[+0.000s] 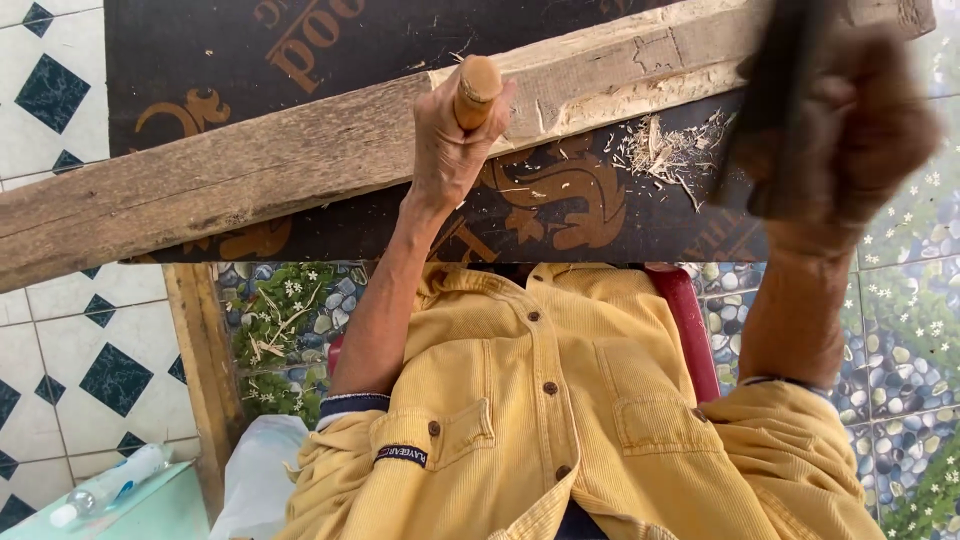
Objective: Using a hammer and chisel to carve a recessed joint into a wooden beam on a workbench.
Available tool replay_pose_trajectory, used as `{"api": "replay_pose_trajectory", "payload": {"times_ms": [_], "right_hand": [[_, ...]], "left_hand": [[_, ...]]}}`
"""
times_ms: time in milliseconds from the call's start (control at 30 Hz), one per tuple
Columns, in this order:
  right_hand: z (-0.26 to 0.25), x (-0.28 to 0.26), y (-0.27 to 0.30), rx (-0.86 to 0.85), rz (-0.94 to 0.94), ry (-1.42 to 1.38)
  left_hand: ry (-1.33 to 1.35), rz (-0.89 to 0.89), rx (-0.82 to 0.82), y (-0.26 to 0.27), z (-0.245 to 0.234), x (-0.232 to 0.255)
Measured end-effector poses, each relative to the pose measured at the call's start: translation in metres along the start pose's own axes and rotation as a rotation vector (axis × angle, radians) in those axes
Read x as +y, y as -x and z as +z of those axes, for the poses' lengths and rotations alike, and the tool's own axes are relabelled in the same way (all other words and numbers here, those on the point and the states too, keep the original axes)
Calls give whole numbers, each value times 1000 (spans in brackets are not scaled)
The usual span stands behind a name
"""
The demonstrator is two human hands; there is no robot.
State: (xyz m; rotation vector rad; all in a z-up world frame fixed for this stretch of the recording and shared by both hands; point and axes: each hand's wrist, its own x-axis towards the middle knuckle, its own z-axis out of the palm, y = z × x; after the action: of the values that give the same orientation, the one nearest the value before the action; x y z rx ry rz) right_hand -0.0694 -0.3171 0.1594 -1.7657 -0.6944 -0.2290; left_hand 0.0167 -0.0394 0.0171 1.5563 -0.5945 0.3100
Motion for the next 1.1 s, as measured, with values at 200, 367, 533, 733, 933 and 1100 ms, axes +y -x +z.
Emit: {"api": "replay_pose_trajectory", "payload": {"times_ms": [200, 367, 533, 733, 933, 1100], "right_hand": [[35, 3, -24, 64, 64, 323], [2, -25, -37, -221, 139, 769], [-35, 81, 25, 364, -116, 2129], [19, 4, -28, -197, 100, 764], [28, 30, -21, 131, 46, 289], [40, 45, -10, -197, 111, 539]], "left_hand": [[-4, 3, -20, 4, 4, -17], [-63, -3, -97, -4, 0, 11], [4, 3, -85, -5, -1, 16], [-56, -21, -54, 5, 1, -6], [7, 15, -9, -7, -2, 10], [-31, -10, 17, 11, -9, -17]]}}
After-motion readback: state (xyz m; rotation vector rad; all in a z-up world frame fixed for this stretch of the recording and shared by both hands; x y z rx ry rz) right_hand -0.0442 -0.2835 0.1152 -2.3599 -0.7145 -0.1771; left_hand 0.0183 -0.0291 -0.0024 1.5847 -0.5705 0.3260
